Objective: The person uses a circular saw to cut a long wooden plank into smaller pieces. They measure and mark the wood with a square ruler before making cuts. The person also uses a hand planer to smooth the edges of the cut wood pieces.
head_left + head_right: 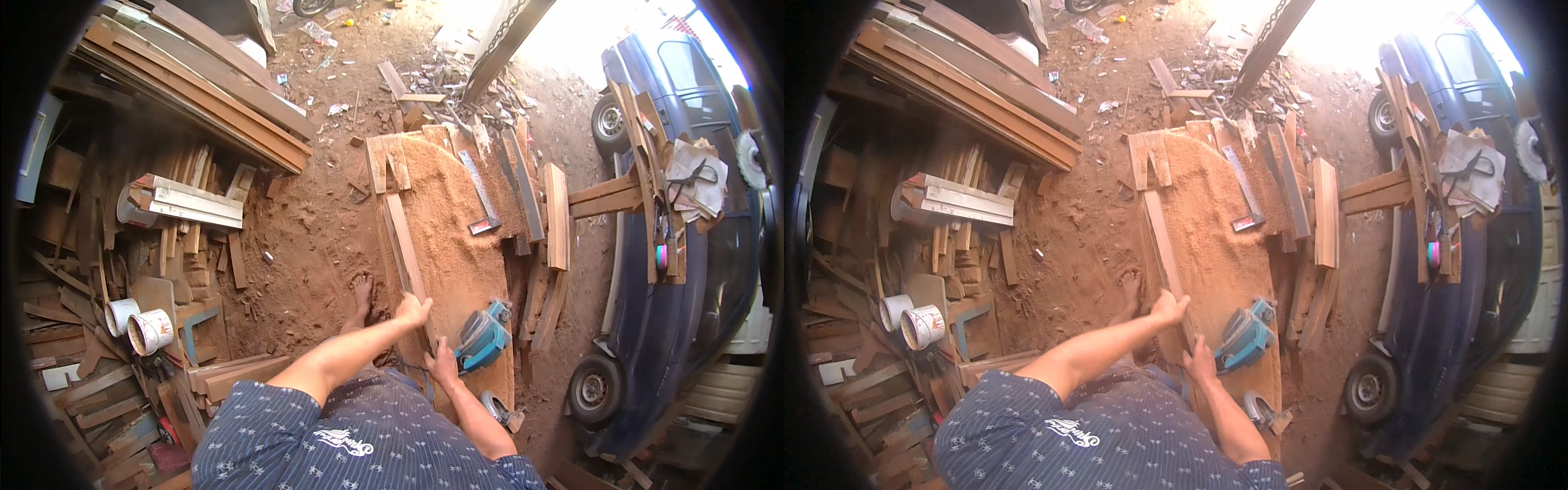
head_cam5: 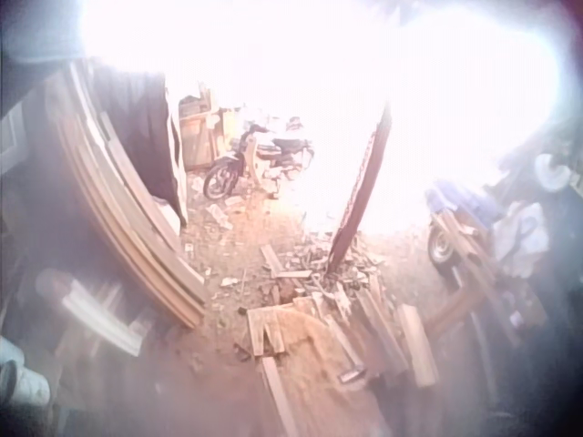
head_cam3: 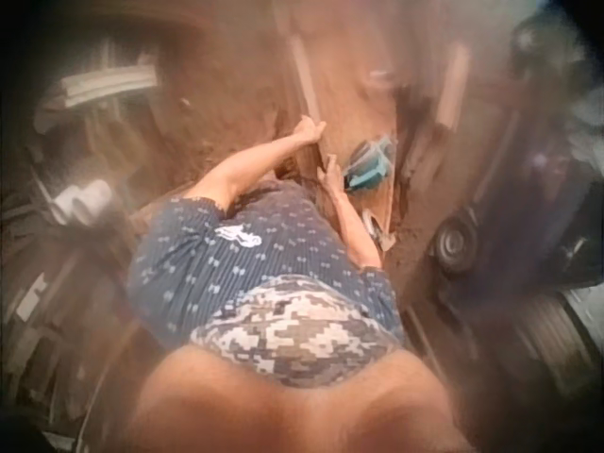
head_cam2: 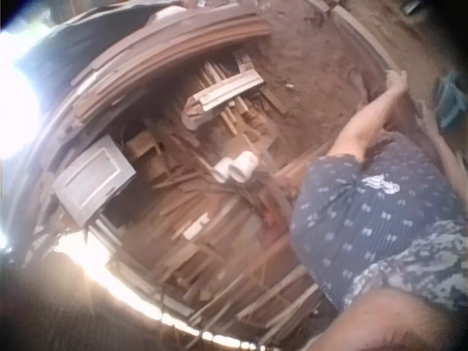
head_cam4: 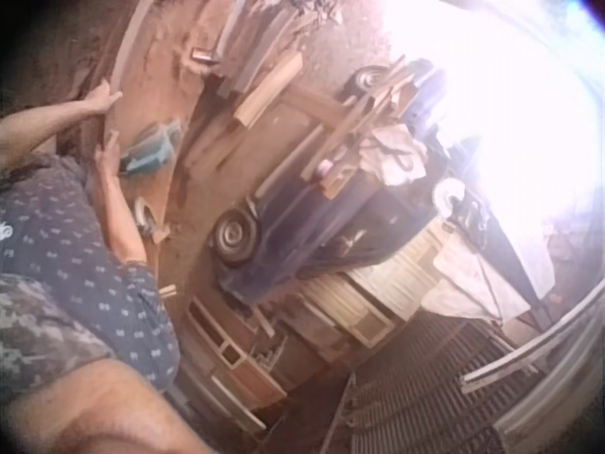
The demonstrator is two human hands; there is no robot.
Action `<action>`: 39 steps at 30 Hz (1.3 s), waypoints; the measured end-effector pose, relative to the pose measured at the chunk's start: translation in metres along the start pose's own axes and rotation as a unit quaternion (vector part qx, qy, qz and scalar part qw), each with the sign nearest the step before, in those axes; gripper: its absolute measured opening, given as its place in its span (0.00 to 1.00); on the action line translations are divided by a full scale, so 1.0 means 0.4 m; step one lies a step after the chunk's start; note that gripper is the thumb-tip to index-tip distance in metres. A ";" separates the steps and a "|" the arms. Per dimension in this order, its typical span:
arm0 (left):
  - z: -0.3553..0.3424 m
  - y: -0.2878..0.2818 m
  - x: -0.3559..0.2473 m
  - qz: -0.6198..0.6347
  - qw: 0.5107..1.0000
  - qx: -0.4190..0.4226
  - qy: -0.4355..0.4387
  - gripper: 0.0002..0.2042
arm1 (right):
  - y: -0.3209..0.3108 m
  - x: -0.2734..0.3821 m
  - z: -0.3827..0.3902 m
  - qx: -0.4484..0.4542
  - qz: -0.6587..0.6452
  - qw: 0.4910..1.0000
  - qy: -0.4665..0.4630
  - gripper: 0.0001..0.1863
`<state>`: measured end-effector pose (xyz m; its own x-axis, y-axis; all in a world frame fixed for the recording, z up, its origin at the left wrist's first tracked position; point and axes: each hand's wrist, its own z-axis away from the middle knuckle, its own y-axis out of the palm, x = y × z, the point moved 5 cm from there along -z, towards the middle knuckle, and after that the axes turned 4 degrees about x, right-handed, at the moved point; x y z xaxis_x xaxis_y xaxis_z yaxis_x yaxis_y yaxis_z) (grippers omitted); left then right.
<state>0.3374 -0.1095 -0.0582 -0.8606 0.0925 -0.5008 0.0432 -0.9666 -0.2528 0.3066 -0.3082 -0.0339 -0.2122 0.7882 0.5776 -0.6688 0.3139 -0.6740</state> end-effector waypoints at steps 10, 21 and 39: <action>-0.056 -0.103 -0.003 0.020 0.996 -0.070 0.051 0.51 | -0.115 0.141 -0.047 -0.106 0.058 0.992 -0.044 0.36; -0.065 -0.101 0.018 0.125 0.984 -0.063 0.107 0.50 | -0.200 -0.353 0.023 -0.256 -0.369 0.875 0.180 0.23; -0.073 -0.272 -0.143 -0.400 0.846 -0.195 0.292 0.38 | -0.241 0.090 0.277 -0.067 -0.370 0.926 0.046 0.22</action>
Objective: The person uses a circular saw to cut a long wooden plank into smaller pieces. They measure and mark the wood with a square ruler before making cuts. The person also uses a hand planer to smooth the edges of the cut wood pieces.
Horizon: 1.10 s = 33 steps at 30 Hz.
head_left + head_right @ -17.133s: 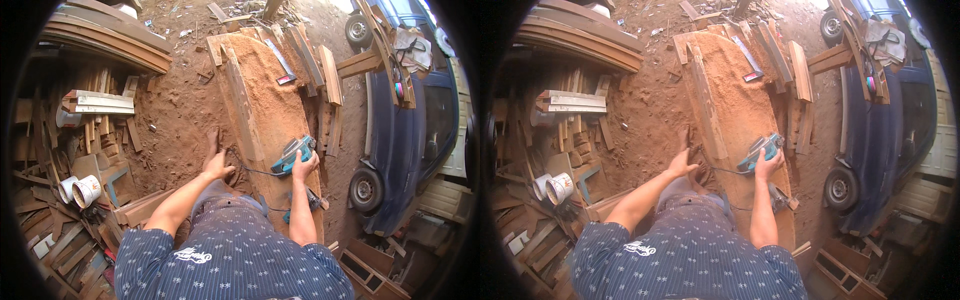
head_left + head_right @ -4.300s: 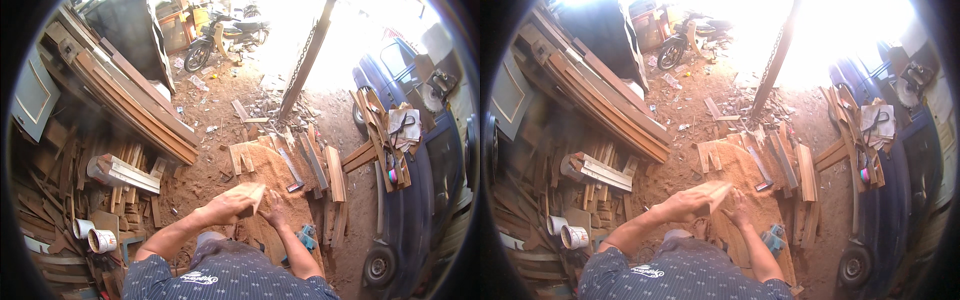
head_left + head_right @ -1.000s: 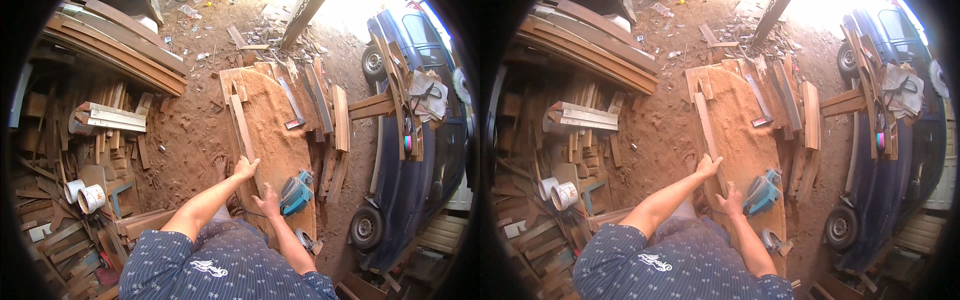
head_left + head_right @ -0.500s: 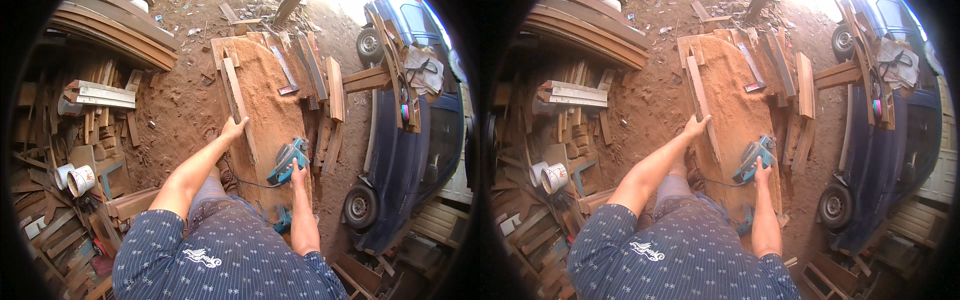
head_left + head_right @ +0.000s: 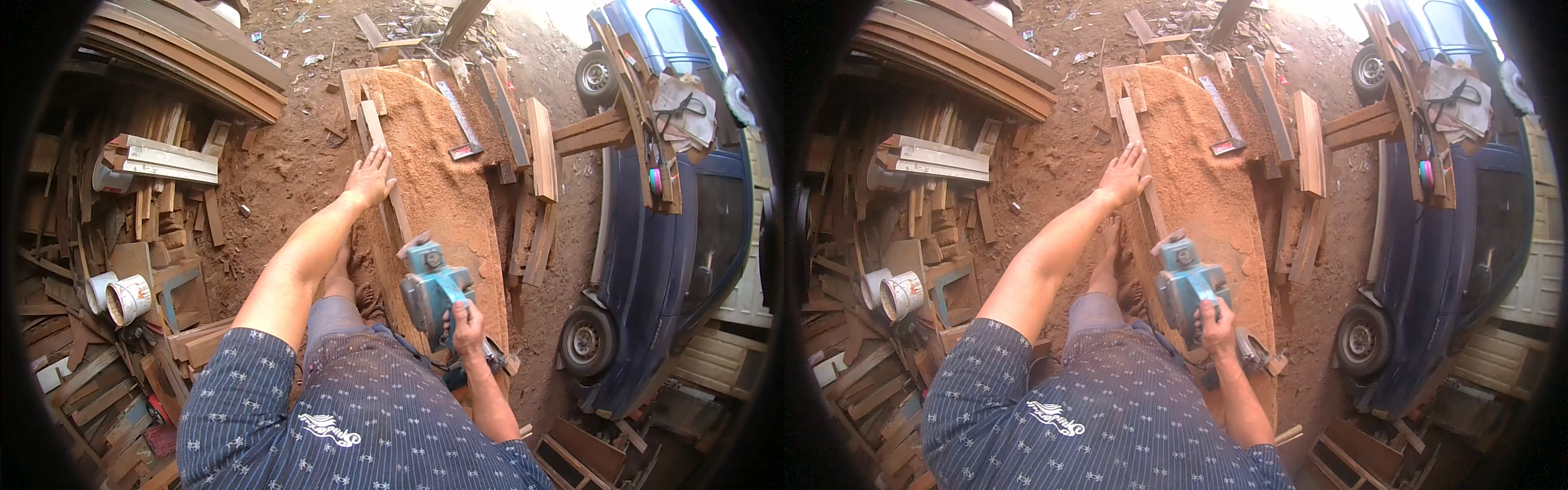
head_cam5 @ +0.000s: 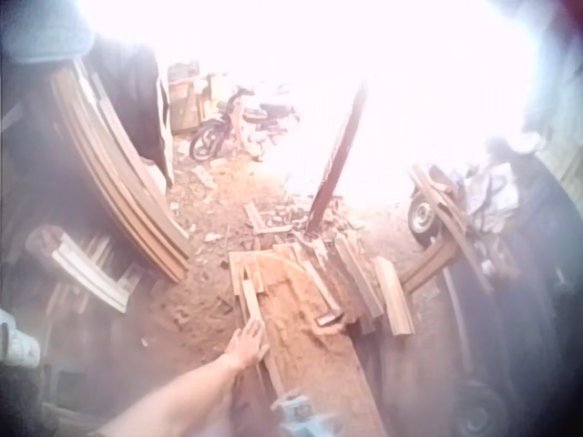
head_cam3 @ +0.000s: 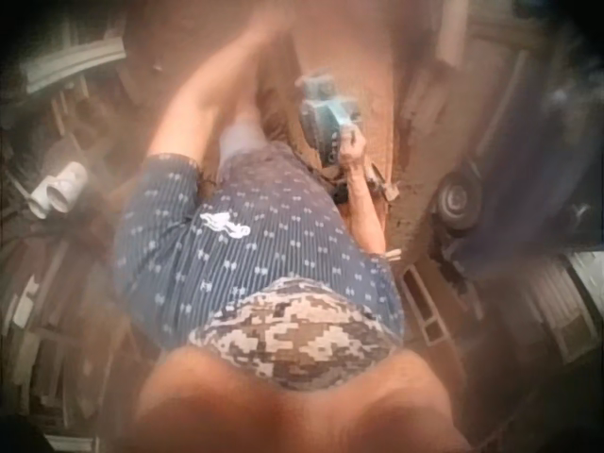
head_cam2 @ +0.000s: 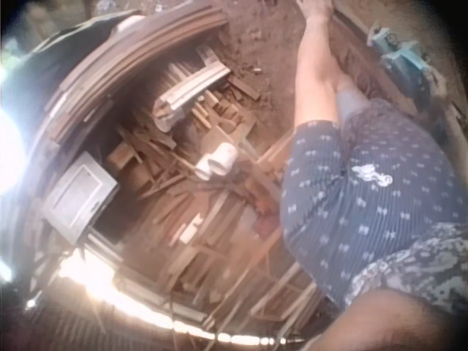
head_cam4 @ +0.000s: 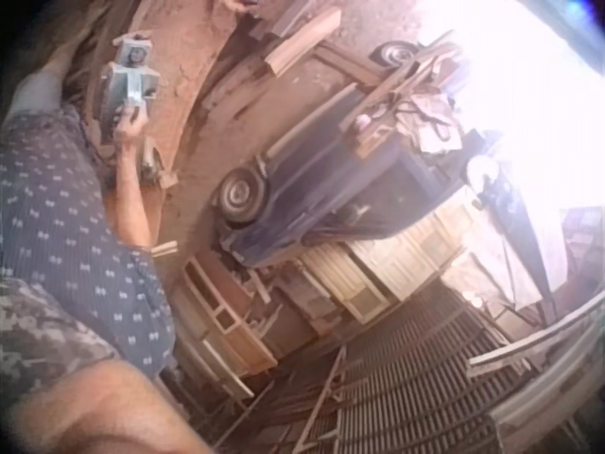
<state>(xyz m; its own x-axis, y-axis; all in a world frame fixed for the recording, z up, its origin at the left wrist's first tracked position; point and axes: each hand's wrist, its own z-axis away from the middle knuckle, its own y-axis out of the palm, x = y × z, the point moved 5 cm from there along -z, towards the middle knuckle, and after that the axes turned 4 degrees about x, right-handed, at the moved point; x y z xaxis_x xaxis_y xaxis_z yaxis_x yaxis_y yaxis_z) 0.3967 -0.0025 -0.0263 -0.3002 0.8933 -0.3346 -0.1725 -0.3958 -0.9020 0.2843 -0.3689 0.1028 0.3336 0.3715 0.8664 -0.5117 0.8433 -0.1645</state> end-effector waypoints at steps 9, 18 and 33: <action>0.012 -0.017 0.019 0.029 0.999 0.014 0.019 0.35 | 0.108 -0.006 -0.115 0.026 0.047 0.996 -0.077 0.21; 0.232 0.114 0.262 0.315 0.914 -0.152 -0.205 0.29 | 0.231 0.138 -0.396 0.021 0.060 0.992 -0.105 0.22; 0.924 0.405 0.593 0.237 0.798 0.133 -0.538 0.32 | 0.527 0.482 -0.994 0.003 0.060 0.992 -0.109 0.30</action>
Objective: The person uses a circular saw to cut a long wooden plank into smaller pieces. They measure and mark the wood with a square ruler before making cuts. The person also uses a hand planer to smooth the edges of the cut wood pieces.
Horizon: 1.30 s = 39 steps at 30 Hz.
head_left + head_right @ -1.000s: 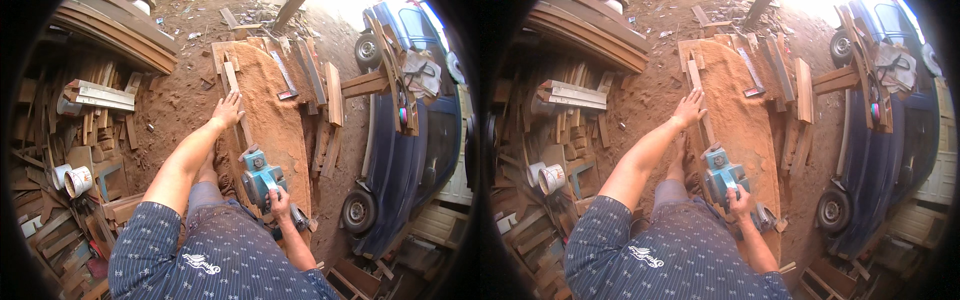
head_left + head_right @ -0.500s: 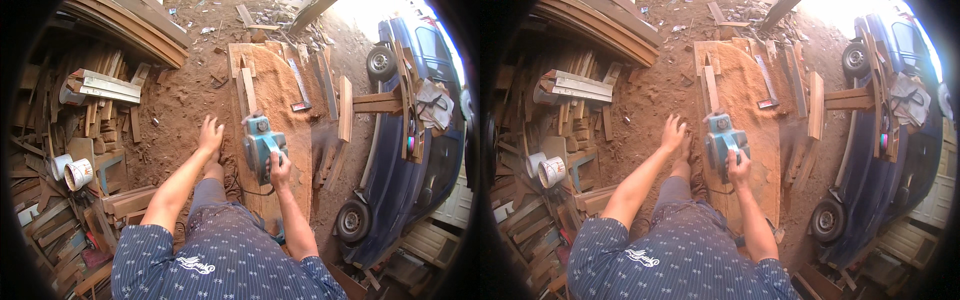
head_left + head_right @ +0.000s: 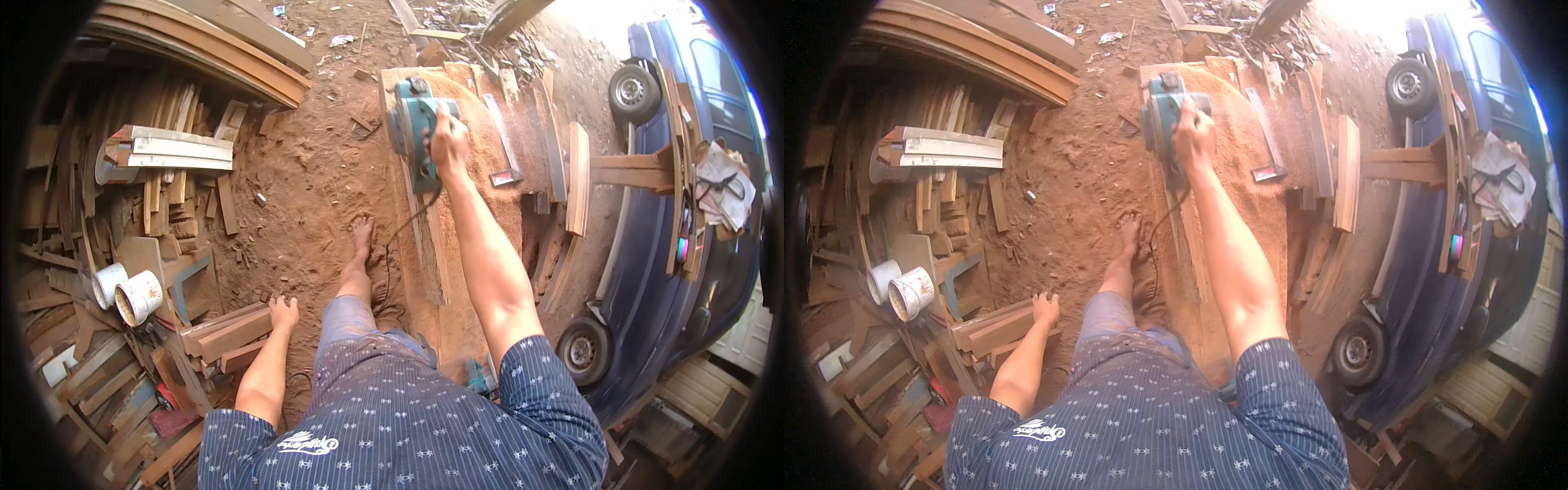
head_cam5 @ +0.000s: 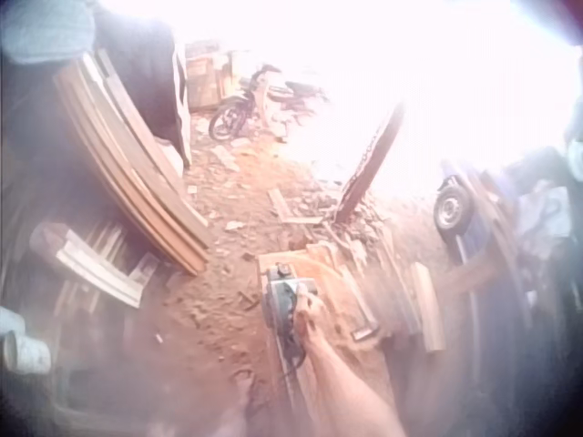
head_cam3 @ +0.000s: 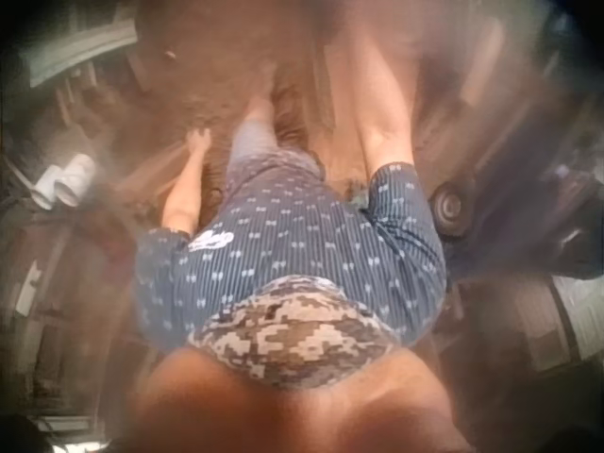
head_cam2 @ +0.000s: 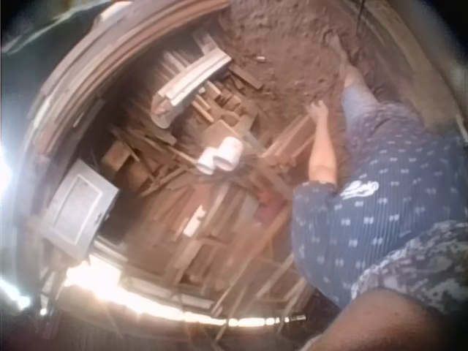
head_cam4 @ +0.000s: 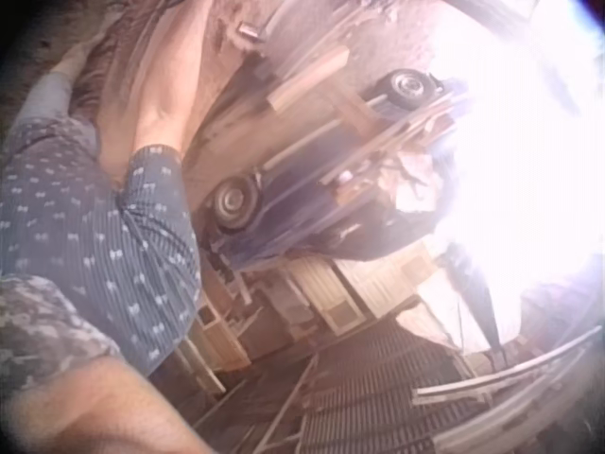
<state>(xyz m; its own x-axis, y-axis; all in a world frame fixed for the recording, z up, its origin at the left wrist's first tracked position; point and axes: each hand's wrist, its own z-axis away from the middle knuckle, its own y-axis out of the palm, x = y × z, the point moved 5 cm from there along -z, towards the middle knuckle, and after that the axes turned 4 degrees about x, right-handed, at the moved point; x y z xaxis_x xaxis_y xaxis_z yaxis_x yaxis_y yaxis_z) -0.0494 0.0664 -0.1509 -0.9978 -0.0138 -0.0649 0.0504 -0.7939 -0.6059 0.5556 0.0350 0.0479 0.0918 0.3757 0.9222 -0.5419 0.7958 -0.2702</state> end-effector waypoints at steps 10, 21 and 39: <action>-0.064 -0.062 -0.314 0.031 0.971 -0.081 0.224 0.30 | -0.092 -0.080 0.229 0.033 -0.064 0.994 0.079 0.27; 0.266 -0.130 -0.786 0.073 0.886 -0.090 0.449 0.29 | -0.295 -0.279 0.775 0.034 -0.101 0.991 0.083 0.20; 0.639 0.226 -0.836 -0.189 0.768 -0.069 0.608 0.46 | -0.553 -0.364 1.130 -0.195 -0.156 0.958 0.139 0.23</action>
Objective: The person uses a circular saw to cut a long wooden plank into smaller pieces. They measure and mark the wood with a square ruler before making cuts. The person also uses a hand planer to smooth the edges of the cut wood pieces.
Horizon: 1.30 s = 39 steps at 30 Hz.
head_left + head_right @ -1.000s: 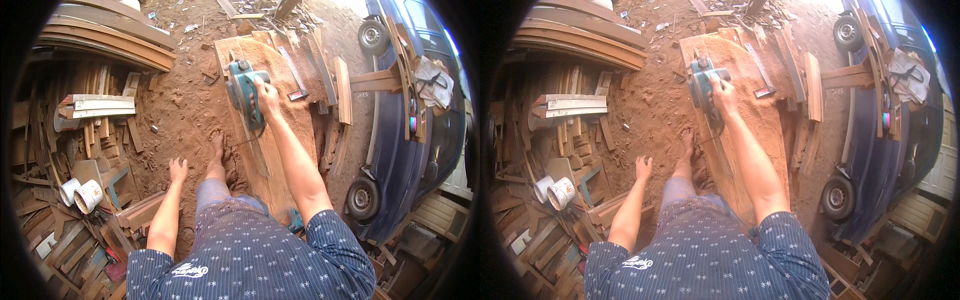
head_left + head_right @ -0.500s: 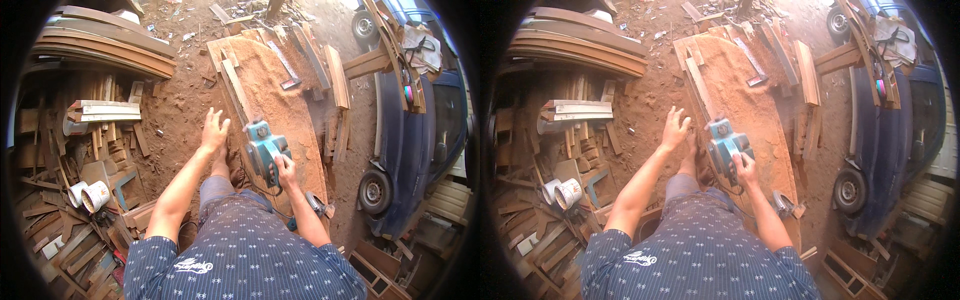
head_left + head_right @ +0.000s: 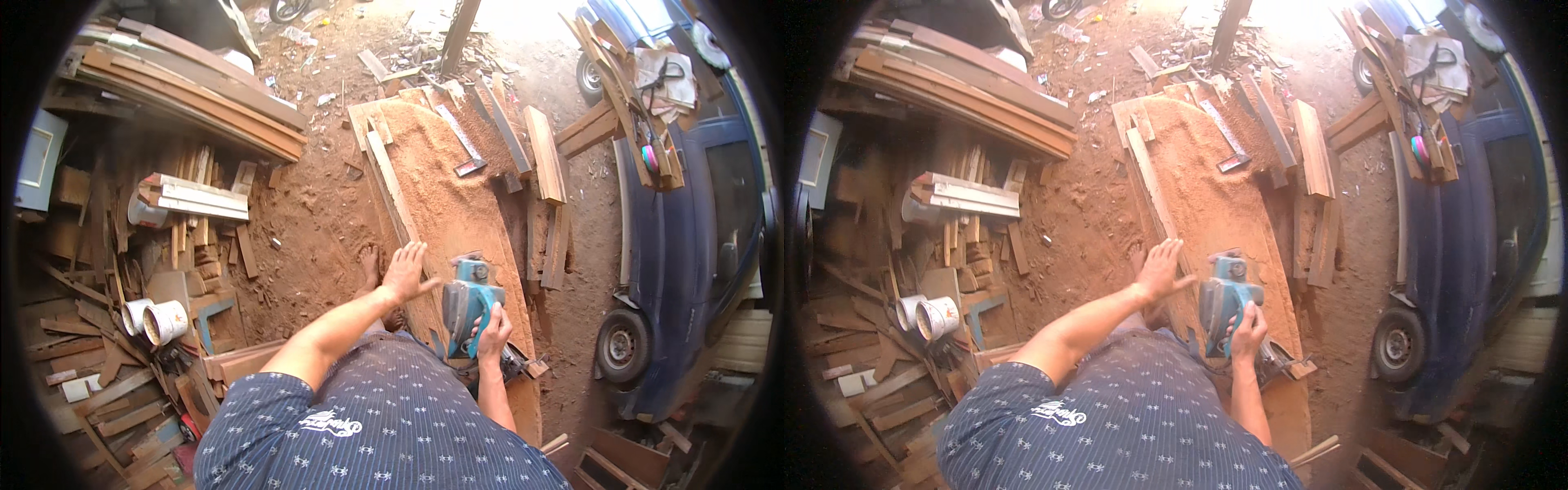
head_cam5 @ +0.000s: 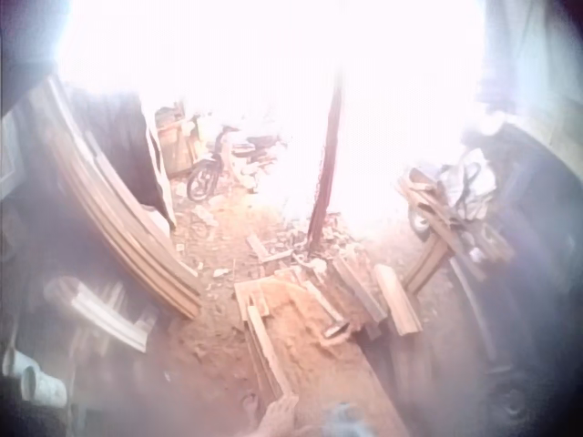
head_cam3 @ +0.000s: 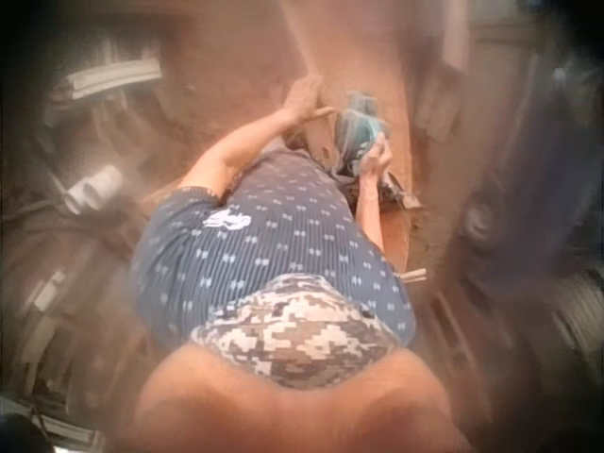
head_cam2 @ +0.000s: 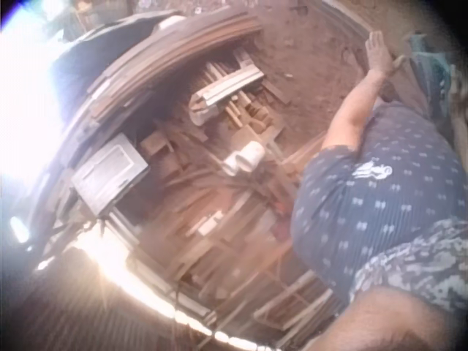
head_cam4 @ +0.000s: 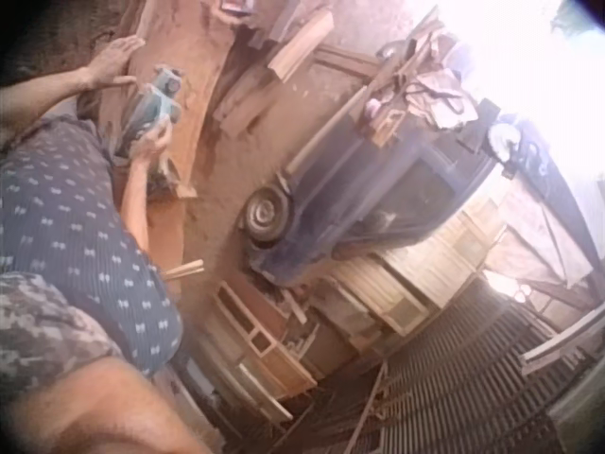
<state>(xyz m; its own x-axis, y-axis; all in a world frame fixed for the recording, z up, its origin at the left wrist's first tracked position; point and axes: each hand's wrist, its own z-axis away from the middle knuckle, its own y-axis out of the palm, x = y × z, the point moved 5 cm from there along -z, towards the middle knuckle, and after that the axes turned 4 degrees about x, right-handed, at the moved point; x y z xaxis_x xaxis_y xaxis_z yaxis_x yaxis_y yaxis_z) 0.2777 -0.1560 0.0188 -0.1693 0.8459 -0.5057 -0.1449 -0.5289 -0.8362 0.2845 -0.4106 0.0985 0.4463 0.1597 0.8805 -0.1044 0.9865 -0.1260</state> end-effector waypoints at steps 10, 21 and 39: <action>0.008 -0.054 -0.030 -0.037 0.998 -0.055 0.003 0.42 | -0.039 -0.144 -0.306 -0.181 0.015 0.983 -0.003 0.28; -0.091 -0.565 -0.074 0.270 0.912 -0.298 -0.086 0.25 | -0.077 -0.250 -0.314 -0.253 0.209 0.944 0.035 0.40; -0.103 -0.633 -0.018 0.313 0.880 -0.345 -0.092 0.17 | -0.073 -0.254 -0.315 -0.276 0.217 0.936 -0.001 0.38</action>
<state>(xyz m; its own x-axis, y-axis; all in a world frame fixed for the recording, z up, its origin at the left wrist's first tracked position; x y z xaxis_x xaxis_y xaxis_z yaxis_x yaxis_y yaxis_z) 0.3557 -0.0252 0.2254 -0.1686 0.3445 -0.9235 0.6486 -0.6667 -0.3671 0.3540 -0.4512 -0.0447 0.4671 0.5506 0.6919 0.1988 0.6970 -0.6889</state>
